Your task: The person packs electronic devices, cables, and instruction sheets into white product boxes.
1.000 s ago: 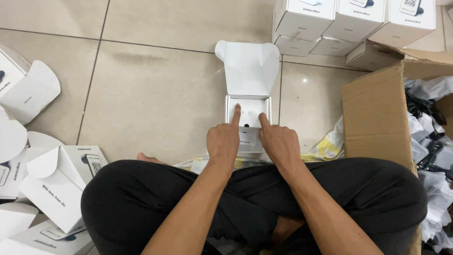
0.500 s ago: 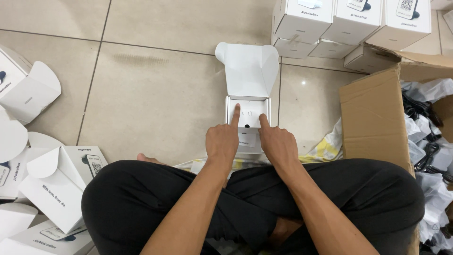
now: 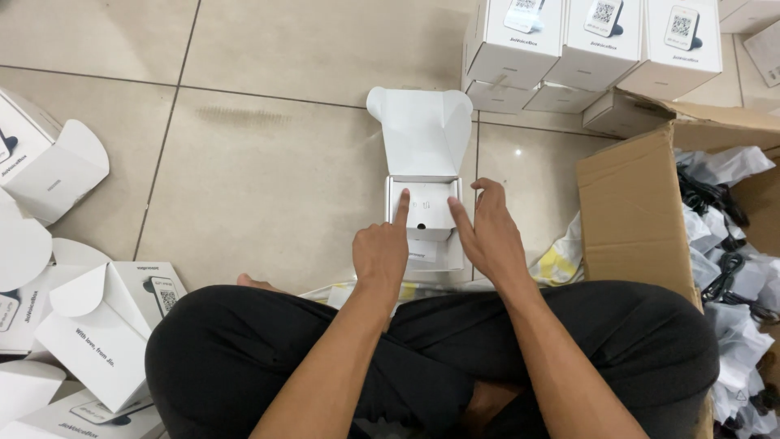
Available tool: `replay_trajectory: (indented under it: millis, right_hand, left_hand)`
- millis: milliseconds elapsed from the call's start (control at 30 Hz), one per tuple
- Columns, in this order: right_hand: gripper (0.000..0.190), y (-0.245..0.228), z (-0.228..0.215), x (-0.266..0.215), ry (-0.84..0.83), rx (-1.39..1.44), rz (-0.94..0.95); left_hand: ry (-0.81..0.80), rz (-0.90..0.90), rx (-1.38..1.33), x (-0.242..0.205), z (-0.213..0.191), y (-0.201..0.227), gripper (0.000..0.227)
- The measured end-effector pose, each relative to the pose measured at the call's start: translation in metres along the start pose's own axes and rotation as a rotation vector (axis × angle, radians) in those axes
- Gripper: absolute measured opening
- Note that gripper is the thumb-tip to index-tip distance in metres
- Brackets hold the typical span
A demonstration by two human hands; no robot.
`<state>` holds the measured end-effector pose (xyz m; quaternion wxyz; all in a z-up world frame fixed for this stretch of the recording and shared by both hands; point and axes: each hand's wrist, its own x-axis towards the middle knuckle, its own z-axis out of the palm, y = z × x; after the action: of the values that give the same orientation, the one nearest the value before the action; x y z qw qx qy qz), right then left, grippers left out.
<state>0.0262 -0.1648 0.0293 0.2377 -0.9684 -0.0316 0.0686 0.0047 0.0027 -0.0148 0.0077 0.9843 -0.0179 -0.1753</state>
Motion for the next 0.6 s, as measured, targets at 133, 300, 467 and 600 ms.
replay_trajectory:
  millis: [133,300,467,600]
  right_hand:
    - [0.072,0.02,-0.005,0.042,-0.086,0.453,0.18]
    - [0.08,0.024,-0.012,0.088,-0.262,0.89,0.299]
    - [0.075,0.018,-0.013,0.109,-0.366,1.003,0.375]
    - [0.068,0.015,-0.01,0.108,-0.391,0.933,0.312]
  left_hand:
    - [-0.071,-0.006,0.003,-0.001,-0.001,0.0,0.098]
    - [0.026,-0.001,-0.005,0.005,0.009,-0.001,0.094]
    - [-0.077,-0.007,0.013,0.002,-0.004,0.0,0.097]
    - [-0.039,-0.009,0.013,0.001,-0.003,0.0,0.097]
